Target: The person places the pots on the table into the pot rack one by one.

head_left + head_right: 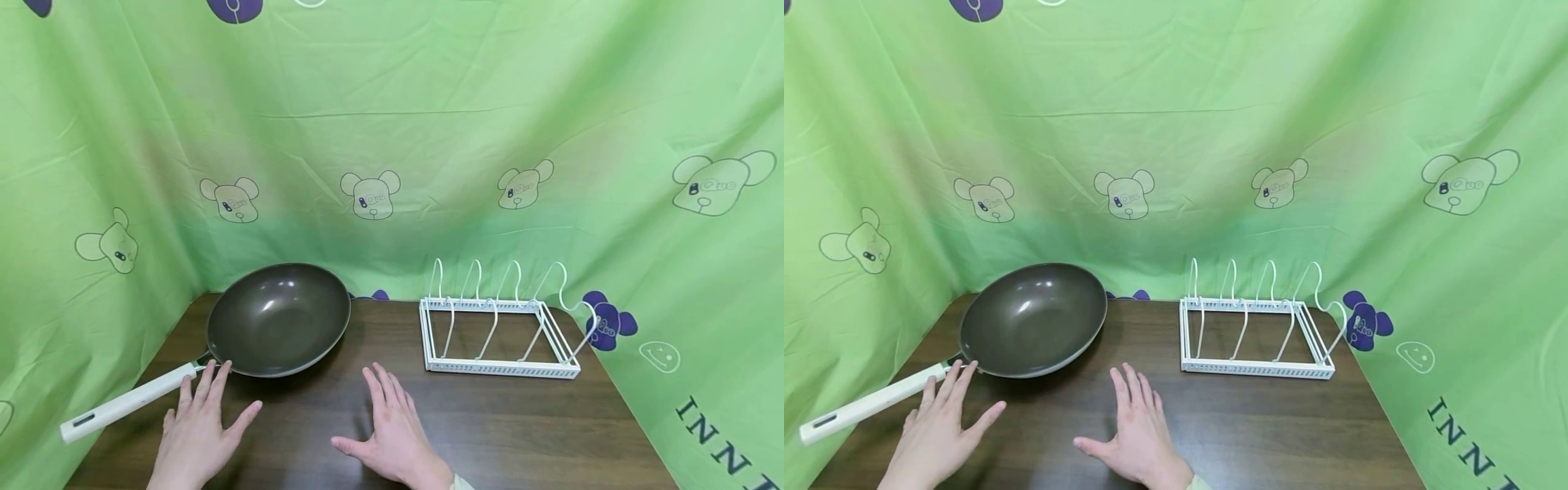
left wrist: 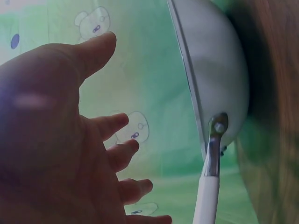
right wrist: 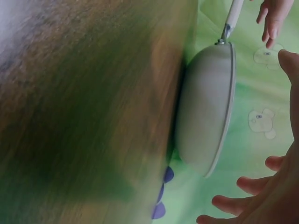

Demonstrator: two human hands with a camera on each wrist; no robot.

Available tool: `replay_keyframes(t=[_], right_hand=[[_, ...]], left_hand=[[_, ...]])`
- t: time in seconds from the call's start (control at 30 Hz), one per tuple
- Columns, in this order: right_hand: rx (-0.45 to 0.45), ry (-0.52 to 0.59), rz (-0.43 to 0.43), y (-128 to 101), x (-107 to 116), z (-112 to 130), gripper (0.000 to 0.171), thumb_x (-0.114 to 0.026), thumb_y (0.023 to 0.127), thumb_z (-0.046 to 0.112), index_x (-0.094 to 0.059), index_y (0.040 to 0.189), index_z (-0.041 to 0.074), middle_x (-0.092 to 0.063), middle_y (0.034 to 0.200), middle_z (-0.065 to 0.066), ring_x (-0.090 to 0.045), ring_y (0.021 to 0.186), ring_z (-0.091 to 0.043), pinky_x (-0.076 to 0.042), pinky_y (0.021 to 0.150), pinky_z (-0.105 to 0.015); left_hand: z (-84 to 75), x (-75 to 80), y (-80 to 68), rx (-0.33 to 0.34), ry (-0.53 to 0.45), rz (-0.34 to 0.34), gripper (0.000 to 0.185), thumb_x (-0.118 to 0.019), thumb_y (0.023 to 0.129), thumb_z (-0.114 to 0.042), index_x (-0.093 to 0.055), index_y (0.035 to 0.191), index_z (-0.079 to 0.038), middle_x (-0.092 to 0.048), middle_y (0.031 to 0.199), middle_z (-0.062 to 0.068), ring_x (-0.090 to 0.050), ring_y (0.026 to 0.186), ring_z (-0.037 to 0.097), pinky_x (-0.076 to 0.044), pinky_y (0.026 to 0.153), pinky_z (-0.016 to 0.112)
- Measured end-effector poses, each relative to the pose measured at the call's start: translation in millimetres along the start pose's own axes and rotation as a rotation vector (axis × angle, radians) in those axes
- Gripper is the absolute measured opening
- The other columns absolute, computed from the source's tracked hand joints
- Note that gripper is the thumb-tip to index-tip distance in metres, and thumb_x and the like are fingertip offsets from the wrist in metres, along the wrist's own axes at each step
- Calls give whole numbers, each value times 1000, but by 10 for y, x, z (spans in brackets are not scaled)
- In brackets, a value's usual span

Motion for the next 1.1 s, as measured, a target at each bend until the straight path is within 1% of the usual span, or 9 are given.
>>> replay_keyframes(t=[0.13,0.27,0.4,0.53,0.73,0.9,1.0,1.1], right_hand=[[-1,16,11,16,-30,15,114,-61,75,85,-28,157,14,-29,162,-9,-37,143,-39,-38,109,-58],[3,21,17,26,-59,21,114,-62,75,85,-28,157,14,-30,162,-10,-38,143,-38,-39,109,-58],[-4,52,13,48,-87,20,113,-63,75,83,-29,157,14,-32,161,-11,-38,143,-36,-38,109,-58],[-20,79,17,66,-122,14,112,-64,75,83,-29,156,14,-32,160,-11,-38,143,-34,-38,110,-58],[-23,89,23,87,-159,15,111,-67,75,80,-29,156,14,-33,160,-12,-38,143,-33,-38,110,-58],[-25,91,27,100,-179,20,112,-65,75,82,-29,156,15,-33,160,-10,-38,143,-33,-38,110,-58],[-28,99,28,103,-187,22,112,-64,75,83,-29,156,15,-33,160,-9,-39,143,-33,-38,110,-58],[-29,109,27,103,-194,25,113,-64,74,83,-29,156,15,-33,160,-9,-39,142,-33,-38,110,-58]], left_hand=[[53,45,26,-6,-7,-18,94,-53,95,-69,-21,160,-10,-19,164,24,-11,144,61,-19,99,83],[99,73,46,-22,2,-45,92,-55,95,-65,-22,160,-8,-18,164,25,-10,143,63,-19,100,82],[150,93,64,-28,5,-74,91,-57,95,-63,-24,159,-7,-19,163,27,-10,143,63,-18,103,80],[200,104,70,-19,-2,-75,90,-57,95,-63,-24,158,-7,-17,163,27,-8,144,62,-15,105,79],[273,130,70,2,1,-67,91,-55,96,-63,-22,159,-6,-14,164,27,-3,144,62,-13,106,80],[326,166,81,14,1,-76,92,-54,97,-63,-19,160,-6,-12,164,27,-1,144,63,-10,106,81],[353,182,94,21,-6,-84,92,-54,97,-63,-18,160,-6,-9,164,27,3,144,62,-8,107,81],[379,194,109,20,-6,-102,91,-54,97,-62,-19,159,-5,-10,164,28,4,144,63,-7,108,80]])
Point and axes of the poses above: each hand's wrist, its own y-axis towards the middle knuckle, its own x-axis out of the back of the hand, z = x × y, the point moved 5 cm from there along y, towards the middle knuckle
